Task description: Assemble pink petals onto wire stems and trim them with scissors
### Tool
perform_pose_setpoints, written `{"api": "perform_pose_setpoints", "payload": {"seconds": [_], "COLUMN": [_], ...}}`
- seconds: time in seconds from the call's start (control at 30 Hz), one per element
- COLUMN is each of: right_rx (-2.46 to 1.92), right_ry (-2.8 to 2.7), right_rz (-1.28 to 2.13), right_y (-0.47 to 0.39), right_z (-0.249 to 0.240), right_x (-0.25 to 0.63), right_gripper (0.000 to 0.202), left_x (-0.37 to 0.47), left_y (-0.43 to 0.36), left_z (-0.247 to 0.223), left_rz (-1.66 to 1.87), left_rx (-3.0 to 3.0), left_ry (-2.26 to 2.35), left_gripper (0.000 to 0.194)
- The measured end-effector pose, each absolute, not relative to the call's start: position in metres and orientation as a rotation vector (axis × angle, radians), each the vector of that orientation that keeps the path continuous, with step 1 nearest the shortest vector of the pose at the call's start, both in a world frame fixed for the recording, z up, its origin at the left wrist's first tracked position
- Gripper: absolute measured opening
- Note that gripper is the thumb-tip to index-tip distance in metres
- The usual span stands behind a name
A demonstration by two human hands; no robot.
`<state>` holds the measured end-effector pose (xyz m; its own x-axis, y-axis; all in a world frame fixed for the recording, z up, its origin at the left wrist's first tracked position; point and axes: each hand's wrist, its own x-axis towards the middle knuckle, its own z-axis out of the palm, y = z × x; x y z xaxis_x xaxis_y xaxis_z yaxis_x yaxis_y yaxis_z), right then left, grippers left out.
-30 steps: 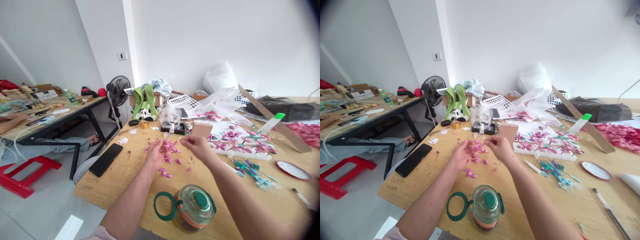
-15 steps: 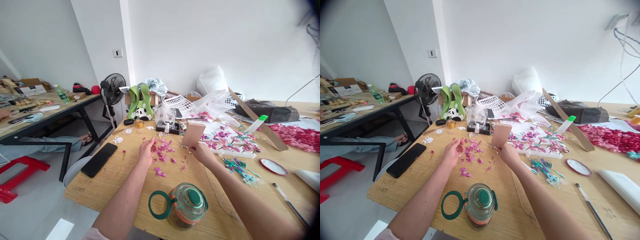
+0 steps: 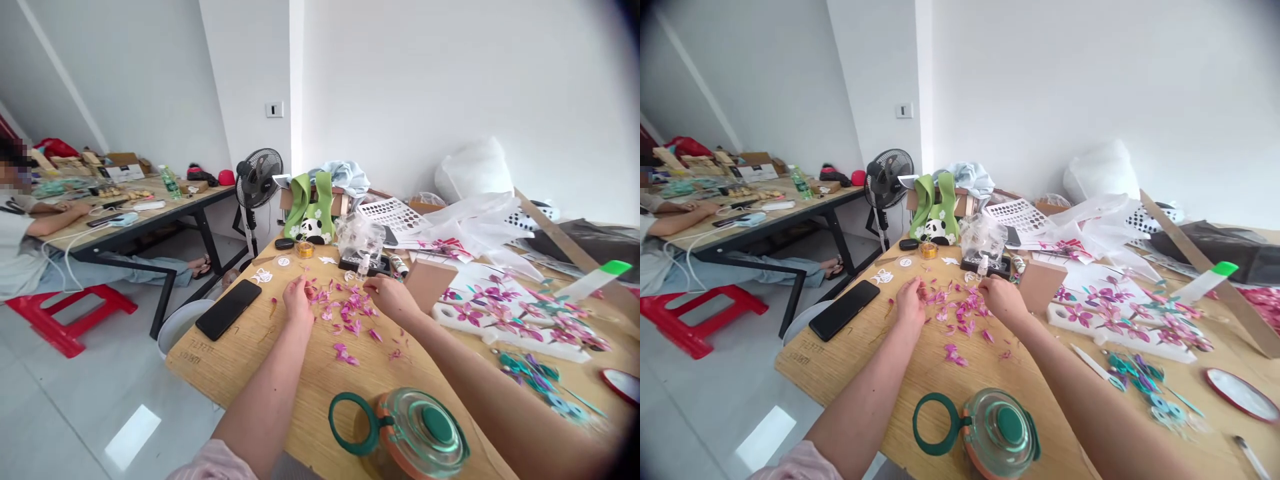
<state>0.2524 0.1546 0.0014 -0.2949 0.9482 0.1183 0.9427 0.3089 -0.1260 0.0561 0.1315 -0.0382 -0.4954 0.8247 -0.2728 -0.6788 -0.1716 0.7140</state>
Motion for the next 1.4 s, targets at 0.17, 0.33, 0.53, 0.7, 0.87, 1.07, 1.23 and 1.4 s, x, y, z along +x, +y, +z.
{"api": "perform_pose_setpoints", "payload": {"seconds": [0.17, 0.33, 0.53, 0.7, 0.87, 1.07, 1.23, 1.4], "right_rx": [-1.751, -1.897, -1.989, -1.91, -1.719, -1.474, -1.284, -1.119], "right_ry": [-2.522, -2.591, -2.573, -2.44, -2.183, -1.781, -1.529, -1.349], "right_rz": [0.068, 0.083, 0.135, 0.267, 0.558, 1.12, 1.446, 1.645], "right_y": [0.187, 0.212, 0.223, 0.221, 0.219, 0.201, 0.175, 0.146], "right_z": [-0.004, -0.013, -0.025, -0.026, -0.011, 0.0, 0.012, 0.016], "right_x": [0.216, 0.201, 0.194, 0.196, 0.21, 0.229, 0.233, 0.229], "right_gripper": [0.025, 0.025, 0.03, 0.026, 0.013, 0.033, 0.038, 0.036], "left_x": [0.058, 0.058, 0.06, 0.061, 0.062, 0.069, 0.077, 0.084], "left_y": [0.133, 0.133, 0.132, 0.132, 0.131, 0.125, 0.122, 0.117], "left_z": [-0.039, -0.038, -0.038, -0.037, -0.036, -0.032, -0.032, -0.031], "left_rz": [1.829, 1.806, 1.775, 1.747, 1.737, 1.69, 1.639, 1.548], "left_rx": [0.215, 0.211, 0.217, 0.239, 0.276, 0.425, 0.662, 0.772], "left_ry": [0.991, 0.974, 0.967, 0.968, 0.967, 0.939, 0.956, 0.927], "left_gripper": [0.024, 0.026, 0.025, 0.025, 0.025, 0.025, 0.027, 0.032]}}
